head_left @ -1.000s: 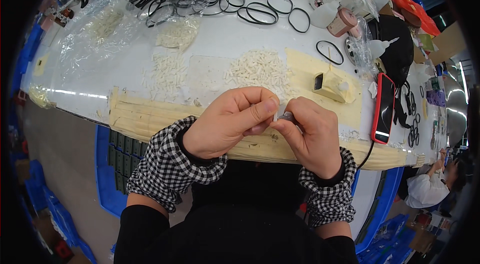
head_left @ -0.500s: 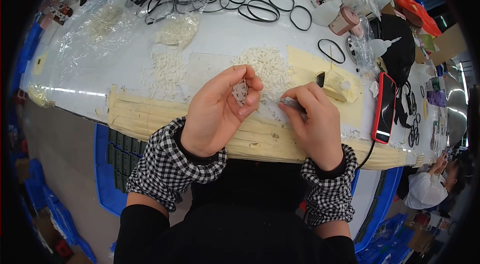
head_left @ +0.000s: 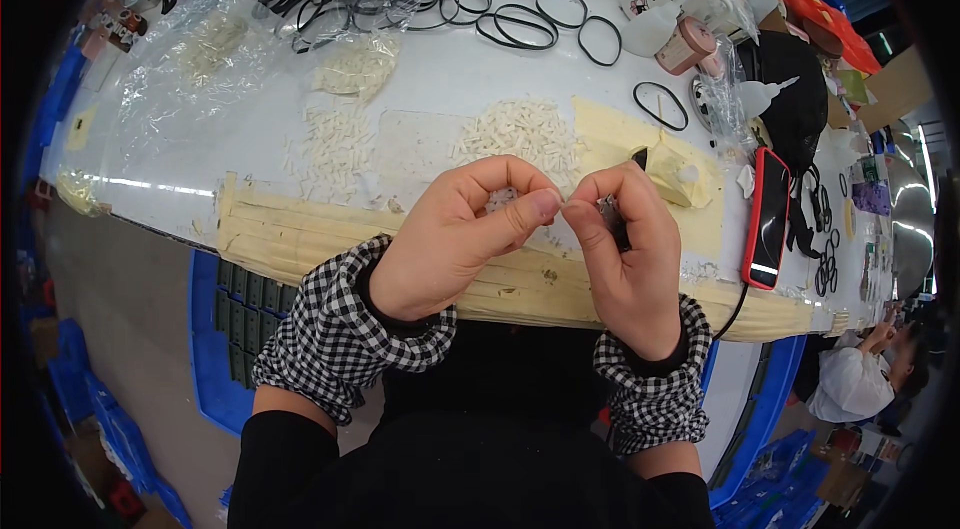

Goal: Packaging small white plastic components into small clear plastic bags.

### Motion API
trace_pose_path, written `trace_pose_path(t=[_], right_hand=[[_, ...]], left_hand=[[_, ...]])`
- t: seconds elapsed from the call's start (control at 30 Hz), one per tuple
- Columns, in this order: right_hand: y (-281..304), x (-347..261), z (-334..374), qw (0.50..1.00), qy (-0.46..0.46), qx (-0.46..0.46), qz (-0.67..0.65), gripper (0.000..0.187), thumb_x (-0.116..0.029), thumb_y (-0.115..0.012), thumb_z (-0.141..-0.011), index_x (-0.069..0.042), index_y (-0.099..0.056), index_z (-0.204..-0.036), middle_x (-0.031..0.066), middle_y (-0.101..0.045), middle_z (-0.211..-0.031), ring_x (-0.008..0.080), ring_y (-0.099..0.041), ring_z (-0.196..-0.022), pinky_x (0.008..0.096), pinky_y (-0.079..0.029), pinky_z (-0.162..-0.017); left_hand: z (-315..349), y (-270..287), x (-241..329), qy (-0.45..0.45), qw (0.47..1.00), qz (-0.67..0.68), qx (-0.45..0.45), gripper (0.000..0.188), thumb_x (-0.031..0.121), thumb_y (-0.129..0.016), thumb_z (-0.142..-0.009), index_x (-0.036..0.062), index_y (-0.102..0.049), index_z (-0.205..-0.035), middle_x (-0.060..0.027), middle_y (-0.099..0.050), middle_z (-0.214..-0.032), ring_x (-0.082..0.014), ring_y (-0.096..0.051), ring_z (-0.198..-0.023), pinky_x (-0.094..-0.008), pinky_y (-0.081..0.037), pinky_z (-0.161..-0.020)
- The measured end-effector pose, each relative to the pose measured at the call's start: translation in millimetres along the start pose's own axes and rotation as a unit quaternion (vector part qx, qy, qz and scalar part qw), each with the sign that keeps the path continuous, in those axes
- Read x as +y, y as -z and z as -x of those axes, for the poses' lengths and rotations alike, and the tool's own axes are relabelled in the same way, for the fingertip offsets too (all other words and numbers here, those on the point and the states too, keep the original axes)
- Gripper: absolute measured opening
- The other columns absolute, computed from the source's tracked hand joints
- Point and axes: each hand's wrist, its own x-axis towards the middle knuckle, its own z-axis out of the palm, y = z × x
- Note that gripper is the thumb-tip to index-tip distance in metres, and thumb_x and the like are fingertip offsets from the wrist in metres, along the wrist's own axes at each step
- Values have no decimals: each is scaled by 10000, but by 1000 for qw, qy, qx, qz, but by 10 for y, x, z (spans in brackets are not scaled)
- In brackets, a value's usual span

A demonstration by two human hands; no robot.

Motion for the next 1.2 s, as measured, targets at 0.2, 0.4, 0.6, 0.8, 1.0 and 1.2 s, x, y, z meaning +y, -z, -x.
trace_pose_path(t=[0.2,0.4,0.6,0.8,1.0,1.2], right_hand=[[-67,23,14,1000,26,9,-9,144,-96,-655,-869,-21,-536,-843,-5,-468,-759,67,-387,-626,212,-318,-551],[13,74,-14,990,97,-16,98,341,-337,-742,-776,-50,-562,-816,64,-544,-744,201,-542,-610,301,-417,-511],[71,53,-2,982,67,-54,167,337,-346,-721,-785,-53,-554,-775,66,-550,-661,242,-550,-564,316,-418,-495],[86,60,-5,983,78,-72,151,332,-344,-710,-795,-58,-546,-752,66,-540,-652,241,-538,-549,322,-407,-484],[106,65,-3,983,80,-86,141,327,-339,-700,-805,-56,-553,-738,63,-512,-615,236,-528,-533,324,-401,-479],[119,61,-1,983,82,-97,133,320,-331,-701,-806,-56,-554,-733,60,-513,-608,230,-526,-525,324,-400,-475]], left_hand=[[10,1,-28,-18,1000,-19,-10,135,183,-523,-975,52,-548,-958,45,-494,-786,-34,-382,-673,-176,-315,-590],[11,47,-20,12,997,52,-48,184,217,-474,-995,47,-532,-958,28,-499,-842,-43,-381,-706,-181,-326,-626],[10,55,-26,19,996,38,-75,196,229,-470,-995,51,-517,-928,21,-485,-831,-49,-371,-699,-191,-327,-632],[18,31,-9,20,995,44,-93,209,239,-477,-993,48,-508,-914,23,-464,-810,-47,-369,-694,-190,-323,-630],[22,35,2,28,994,42,-100,208,239,-483,-991,49,-508,-911,25,-459,-806,-46,-372,-694,-187,-324,-631],[19,39,-3,31,994,33,-96,213,246,-488,-989,50,-509,-908,26,-457,-803,-47,-372,-694,-189,-327,-630]])
